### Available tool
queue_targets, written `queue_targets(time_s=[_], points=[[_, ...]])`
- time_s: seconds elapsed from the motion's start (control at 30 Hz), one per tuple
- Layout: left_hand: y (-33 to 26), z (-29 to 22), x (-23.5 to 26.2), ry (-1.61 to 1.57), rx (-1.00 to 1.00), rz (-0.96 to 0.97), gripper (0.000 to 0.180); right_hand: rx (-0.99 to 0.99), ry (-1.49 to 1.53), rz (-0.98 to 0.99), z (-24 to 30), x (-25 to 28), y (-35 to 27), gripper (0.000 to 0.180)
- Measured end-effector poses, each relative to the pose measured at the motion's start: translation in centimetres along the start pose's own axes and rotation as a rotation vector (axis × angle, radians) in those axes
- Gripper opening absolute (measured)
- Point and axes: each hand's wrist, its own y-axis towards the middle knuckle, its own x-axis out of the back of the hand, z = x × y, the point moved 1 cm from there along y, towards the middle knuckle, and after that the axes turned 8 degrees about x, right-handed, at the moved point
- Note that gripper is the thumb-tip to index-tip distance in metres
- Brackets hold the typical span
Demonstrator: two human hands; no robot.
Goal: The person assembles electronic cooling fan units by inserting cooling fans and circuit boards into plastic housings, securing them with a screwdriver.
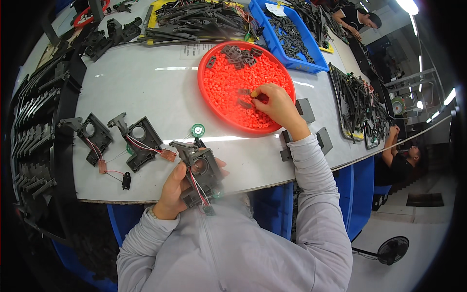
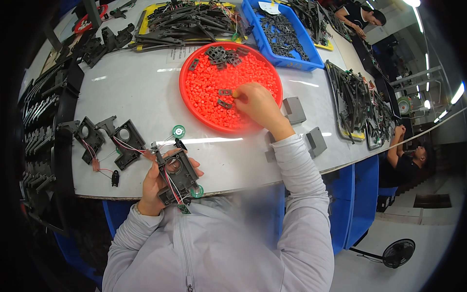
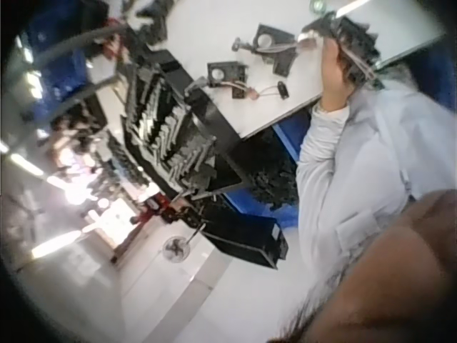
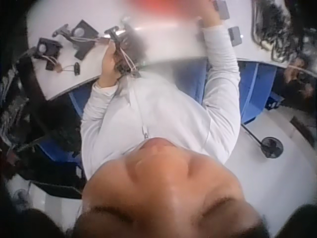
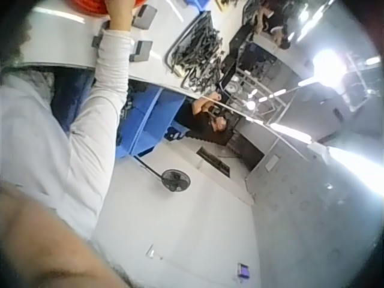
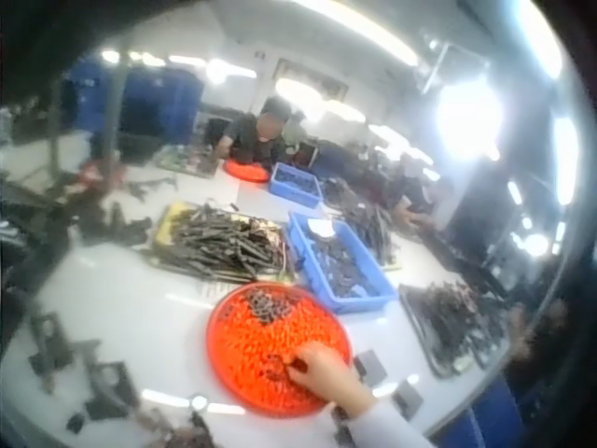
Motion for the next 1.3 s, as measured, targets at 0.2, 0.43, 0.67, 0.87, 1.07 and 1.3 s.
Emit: queue_targets(time_s=[0.2, 0.43, 0.67, 0.87, 1.07, 1.3], points=[[0.0, -0.1, -0.2, 0.007, 0.001, -0.007, 0.06, -0.014, 0.053, -0.127, 0.5, 0.7, 0.1, 0.014], [0.0, -0.1, 0.0, -0.006, 0.005, -0.008, 0.06, 0.084, 0.057, -0.162, 0.9, -0.6, 1.5, 0.013], [-0.1, -0.2, -0.3, -0.025, 0.025, -0.03, 0.061, 0.16, -0.023, -0.153, 0.8, -0.4, 1.0, 0.011], [-0.1, -0.2, -0.3, -0.02, 0.02, -0.022, 0.062, 0.178, -0.01, -0.157, 0.8, -0.4, 0.6, 0.012], [-0.1, -0.2, -0.4, -0.015, 0.017, -0.034, 0.063, 0.272, -0.04, -0.192, 0.7, -0.3, 0.4, 0.011], [-0.1, -0.1, -0.2, -0.003, 0.01, -0.021, 0.061, 0.323, -0.101, -0.173, 0.6, 0.2, -0.8, 0.015]])
